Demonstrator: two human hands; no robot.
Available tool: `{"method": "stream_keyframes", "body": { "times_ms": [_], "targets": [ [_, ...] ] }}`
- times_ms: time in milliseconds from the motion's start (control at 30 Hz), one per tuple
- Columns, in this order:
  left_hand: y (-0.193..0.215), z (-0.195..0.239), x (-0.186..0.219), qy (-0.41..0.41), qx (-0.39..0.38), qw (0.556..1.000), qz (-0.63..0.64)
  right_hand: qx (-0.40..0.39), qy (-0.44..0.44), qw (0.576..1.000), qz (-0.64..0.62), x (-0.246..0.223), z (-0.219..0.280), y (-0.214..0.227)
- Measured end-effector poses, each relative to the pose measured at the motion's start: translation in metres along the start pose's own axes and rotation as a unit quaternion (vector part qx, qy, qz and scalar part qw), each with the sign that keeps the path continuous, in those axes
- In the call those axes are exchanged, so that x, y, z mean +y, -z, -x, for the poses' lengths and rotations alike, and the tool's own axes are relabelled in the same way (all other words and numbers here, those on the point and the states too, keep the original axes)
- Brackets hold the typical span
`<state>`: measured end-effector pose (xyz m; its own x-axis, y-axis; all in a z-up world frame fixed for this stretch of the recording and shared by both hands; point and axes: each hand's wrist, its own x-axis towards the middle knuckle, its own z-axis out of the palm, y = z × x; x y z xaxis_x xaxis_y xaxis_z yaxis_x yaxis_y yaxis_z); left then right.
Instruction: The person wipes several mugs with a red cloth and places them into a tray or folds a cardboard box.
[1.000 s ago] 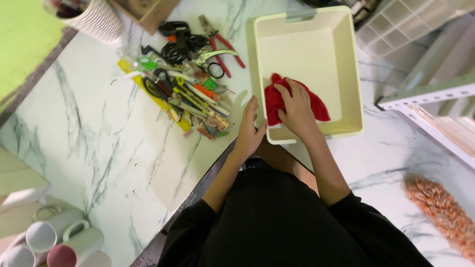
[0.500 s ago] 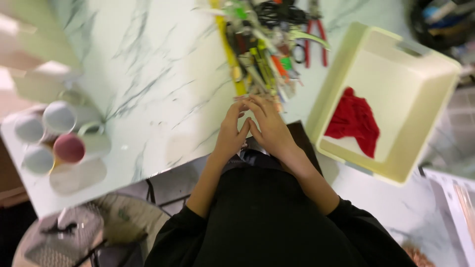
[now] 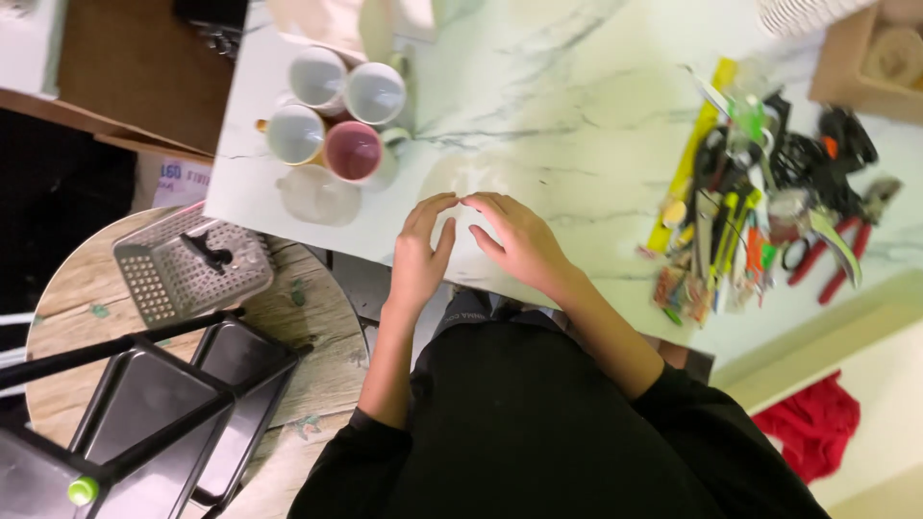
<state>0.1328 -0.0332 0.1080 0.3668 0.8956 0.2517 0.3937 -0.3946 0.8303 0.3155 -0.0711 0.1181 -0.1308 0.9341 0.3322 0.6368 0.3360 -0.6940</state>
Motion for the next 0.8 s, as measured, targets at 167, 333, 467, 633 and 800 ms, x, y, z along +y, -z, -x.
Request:
{"method": "stream_keyframes", "body": {
  "times_ms": [167,333,467,633,800],
  "targets": [
    [0.047,-0.014,-0.026,-0.002,0.067,0.997,-0.033,0.002,0.047,0.999,0.002,0.017,-0.084,-0.039],
    [0.072,-0.030,-0.046,-0.021,0.095,0.993,-0.060,0.106,0.178,0.977,0.052,0.039,-0.183,-0.069],
    [0.084,-0.043,-0.055,-0.031,0.103,0.993,-0.049,0.026,0.170,0.977,0.129,0.052,-0.242,-0.089],
    [0.099,-0.058,-0.061,-0.023,0.084,0.996,-0.018,-0.072,0.122,0.960,0.243,0.094,-0.272,-0.117],
    [0.104,-0.078,-0.072,0.056,0.059,0.996,0.028,-0.050,0.131,0.962,0.236,0.106,-0.273,-0.112]
  ]
}}
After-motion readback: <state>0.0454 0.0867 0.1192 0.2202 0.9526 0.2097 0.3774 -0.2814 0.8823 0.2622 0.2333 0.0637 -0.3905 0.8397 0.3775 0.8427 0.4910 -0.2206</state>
